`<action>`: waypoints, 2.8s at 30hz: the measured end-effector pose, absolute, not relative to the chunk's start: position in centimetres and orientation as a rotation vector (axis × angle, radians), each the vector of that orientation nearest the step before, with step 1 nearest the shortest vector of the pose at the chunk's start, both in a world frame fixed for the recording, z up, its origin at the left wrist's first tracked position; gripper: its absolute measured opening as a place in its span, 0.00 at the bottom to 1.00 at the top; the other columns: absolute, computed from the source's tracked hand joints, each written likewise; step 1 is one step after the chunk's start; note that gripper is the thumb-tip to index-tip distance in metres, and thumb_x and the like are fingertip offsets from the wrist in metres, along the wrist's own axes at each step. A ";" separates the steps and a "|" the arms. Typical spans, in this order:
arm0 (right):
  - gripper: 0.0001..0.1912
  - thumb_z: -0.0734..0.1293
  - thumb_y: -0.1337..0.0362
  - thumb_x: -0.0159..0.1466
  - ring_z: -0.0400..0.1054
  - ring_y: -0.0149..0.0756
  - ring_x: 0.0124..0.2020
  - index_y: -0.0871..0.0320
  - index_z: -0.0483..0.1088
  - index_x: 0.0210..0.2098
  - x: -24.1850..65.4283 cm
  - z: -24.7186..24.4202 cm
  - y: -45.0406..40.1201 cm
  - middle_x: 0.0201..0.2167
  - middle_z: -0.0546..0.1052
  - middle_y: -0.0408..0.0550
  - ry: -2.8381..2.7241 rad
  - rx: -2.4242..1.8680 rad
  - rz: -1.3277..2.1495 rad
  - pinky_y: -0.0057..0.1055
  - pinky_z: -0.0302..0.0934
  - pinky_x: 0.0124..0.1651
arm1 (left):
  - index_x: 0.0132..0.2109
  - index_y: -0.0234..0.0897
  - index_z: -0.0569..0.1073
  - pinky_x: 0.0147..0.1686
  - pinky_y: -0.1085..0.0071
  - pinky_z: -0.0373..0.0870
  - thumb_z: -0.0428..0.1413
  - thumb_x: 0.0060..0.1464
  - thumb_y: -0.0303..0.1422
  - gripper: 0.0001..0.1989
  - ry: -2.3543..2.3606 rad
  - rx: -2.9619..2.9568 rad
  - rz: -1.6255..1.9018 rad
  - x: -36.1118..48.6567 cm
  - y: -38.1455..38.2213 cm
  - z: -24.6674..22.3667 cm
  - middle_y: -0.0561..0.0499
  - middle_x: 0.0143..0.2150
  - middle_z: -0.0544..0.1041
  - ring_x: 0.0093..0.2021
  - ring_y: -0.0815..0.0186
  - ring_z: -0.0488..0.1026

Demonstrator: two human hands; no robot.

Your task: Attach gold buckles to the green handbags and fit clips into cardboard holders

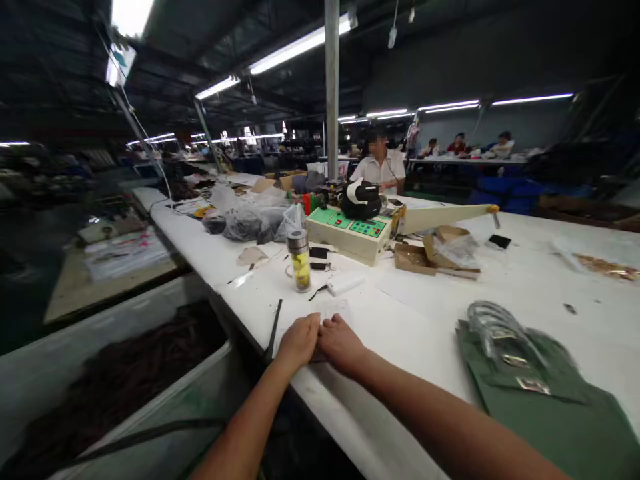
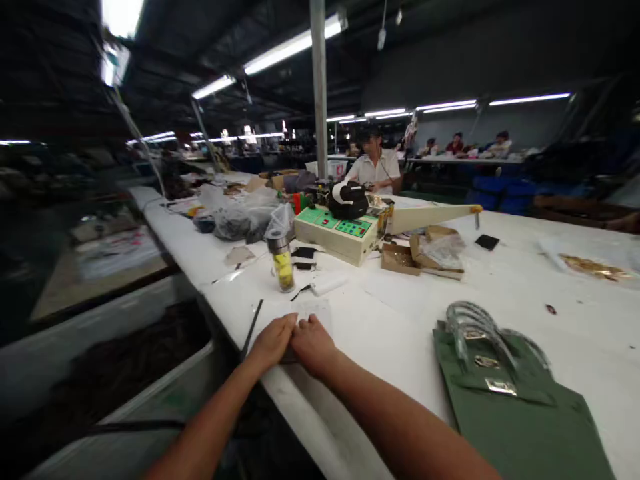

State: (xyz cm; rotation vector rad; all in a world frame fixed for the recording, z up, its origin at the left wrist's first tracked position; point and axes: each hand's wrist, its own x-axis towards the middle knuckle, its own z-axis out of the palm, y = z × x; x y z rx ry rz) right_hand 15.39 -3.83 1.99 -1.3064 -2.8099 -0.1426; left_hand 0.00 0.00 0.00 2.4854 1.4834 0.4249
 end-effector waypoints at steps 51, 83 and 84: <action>0.20 0.63 0.44 0.69 0.65 0.38 0.22 0.54 0.69 0.35 19.9 -3.7 -2.4 0.20 0.72 0.40 -1.259 -1.535 0.655 0.32 0.58 0.29 | 0.66 0.46 0.67 0.67 0.48 0.53 0.58 0.56 0.57 0.36 1.257 2.735 0.489 1.1 -2.9 -2.1 0.45 0.69 0.64 0.69 0.48 0.57; 0.22 0.59 0.43 0.69 0.71 0.42 0.26 0.54 0.68 0.36 19.9 -3.7 -2.2 0.23 0.76 0.45 -1.378 -1.602 0.484 0.35 0.62 0.34 | 0.66 0.45 0.68 0.68 0.49 0.52 0.58 0.56 0.57 0.36 1.256 2.726 0.495 1.1 -2.8 -2.3 0.46 0.69 0.65 0.70 0.48 0.56; 0.22 0.59 0.43 0.69 0.71 0.42 0.26 0.54 0.68 0.36 19.8 -3.7 -2.1 0.23 0.76 0.45 -1.383 -1.602 0.479 0.35 0.62 0.35 | 0.66 0.45 0.68 0.67 0.49 0.52 0.58 0.56 0.57 0.36 1.254 2.728 0.492 1.1 -2.8 -2.3 0.45 0.69 0.65 0.70 0.48 0.56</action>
